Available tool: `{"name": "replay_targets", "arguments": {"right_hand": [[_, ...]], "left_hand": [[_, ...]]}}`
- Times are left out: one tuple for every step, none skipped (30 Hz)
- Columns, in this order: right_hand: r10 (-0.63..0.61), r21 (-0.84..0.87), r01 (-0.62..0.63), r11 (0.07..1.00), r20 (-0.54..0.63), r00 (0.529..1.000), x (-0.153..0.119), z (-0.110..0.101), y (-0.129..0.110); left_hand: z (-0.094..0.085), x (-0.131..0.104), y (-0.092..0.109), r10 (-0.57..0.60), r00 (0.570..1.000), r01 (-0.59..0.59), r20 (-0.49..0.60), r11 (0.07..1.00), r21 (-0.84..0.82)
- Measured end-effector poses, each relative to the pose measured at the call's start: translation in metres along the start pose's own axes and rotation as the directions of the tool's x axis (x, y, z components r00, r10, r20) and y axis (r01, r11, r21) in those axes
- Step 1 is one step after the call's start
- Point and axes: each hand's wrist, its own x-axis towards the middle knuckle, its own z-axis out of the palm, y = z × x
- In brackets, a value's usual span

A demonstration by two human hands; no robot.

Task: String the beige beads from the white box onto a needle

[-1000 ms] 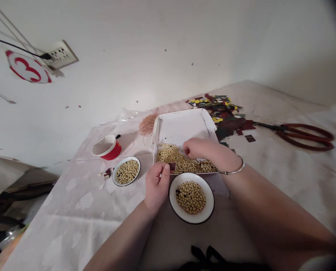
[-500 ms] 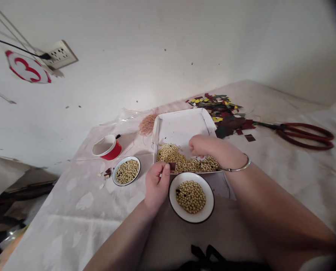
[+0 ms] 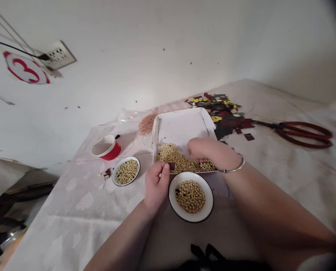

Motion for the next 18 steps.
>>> {"name": "replay_targets", "arguments": {"right_hand": [[0.010,-0.020,-0.009,1.000,0.031,0.999,-0.001,0.000,-0.002],[0.020,-0.041,-0.017,0.999,0.060,0.998,-0.001,-0.001,-0.005],[0.029,-0.062,-0.024,0.998,0.085,0.996,-0.001,-0.001,-0.008],[0.035,-0.079,-0.027,0.996,0.100,0.994,-0.002,-0.001,-0.010],[0.038,-0.093,-0.028,0.995,0.111,0.993,-0.002,-0.001,-0.013],[0.038,-0.103,-0.025,0.994,0.121,0.992,-0.003,-0.002,-0.015],[0.032,-0.109,-0.018,0.994,0.126,0.991,-0.004,-0.002,-0.017],[0.019,-0.109,-0.005,0.994,0.129,0.991,-0.006,-0.004,-0.018],[0.001,-0.102,0.012,0.995,0.129,0.992,-0.009,-0.005,-0.018],[-0.023,-0.089,0.034,0.995,0.123,0.992,-0.012,-0.008,-0.018],[-0.053,-0.069,0.061,0.996,0.114,0.992,-0.016,-0.011,-0.017],[-0.088,-0.044,0.092,0.995,0.099,0.991,-0.020,-0.014,-0.015],[-0.130,-0.012,0.131,0.991,0.077,0.988,-0.024,-0.018,-0.013],[-0.172,0.021,0.171,0.985,0.055,0.984,-0.028,-0.021,-0.011],[-0.211,0.052,0.210,0.976,0.029,0.977,-0.032,-0.025,-0.009],[-0.251,0.082,0.250,0.965,0.000,0.968,-0.035,-0.027,-0.007],[-0.296,0.117,0.298,0.947,-0.036,0.955,-0.038,-0.030,-0.007],[-0.340,0.151,0.347,0.926,-0.072,0.938,-0.041,-0.031,-0.007]], "left_hand": [[0.000,0.000,0.000,-0.001,1.000,0.001,-0.001,1.000,-0.002],[0.000,0.000,0.000,-0.001,1.000,0.001,-0.004,1.000,-0.003],[0.000,0.000,0.000,0.001,1.000,-0.001,-0.006,1.000,-0.006],[0.000,0.000,0.000,0.002,1.000,-0.002,-0.007,1.000,-0.009],[0.000,0.000,0.000,0.004,1.000,-0.004,-0.006,1.000,-0.011],[0.000,0.000,0.001,0.006,1.000,-0.006,-0.006,1.000,-0.010],[0.001,0.000,0.001,0.007,1.000,-0.007,-0.008,1.000,-0.008],[0.001,0.000,0.000,0.008,1.000,-0.008,-0.009,1.000,-0.005],[0.001,0.000,0.000,0.009,1.000,-0.009,-0.011,1.000,-0.001],[0.000,0.000,0.000,0.009,1.000,-0.009,-0.013,1.000,0.002],[0.000,0.000,0.001,0.009,1.000,-0.009,-0.012,1.000,0.002],[0.000,0.000,0.001,0.008,1.000,-0.008,-0.010,1.000,-0.002],[0.000,0.000,0.001,0.007,1.000,-0.007,-0.006,1.000,-0.008],[0.000,0.000,0.001,0.006,1.000,-0.006,-0.005,1.000,-0.015],[0.000,0.000,0.001,0.006,1.000,-0.006,-0.003,1.000,-0.024],[0.000,0.000,0.002,0.006,1.000,-0.006,-0.003,0.999,-0.033],[0.000,0.000,0.002,0.006,1.000,-0.006,-0.001,0.999,-0.040],[0.000,0.000,0.002,0.006,1.000,-0.006,0.000,0.999,-0.045]]}}
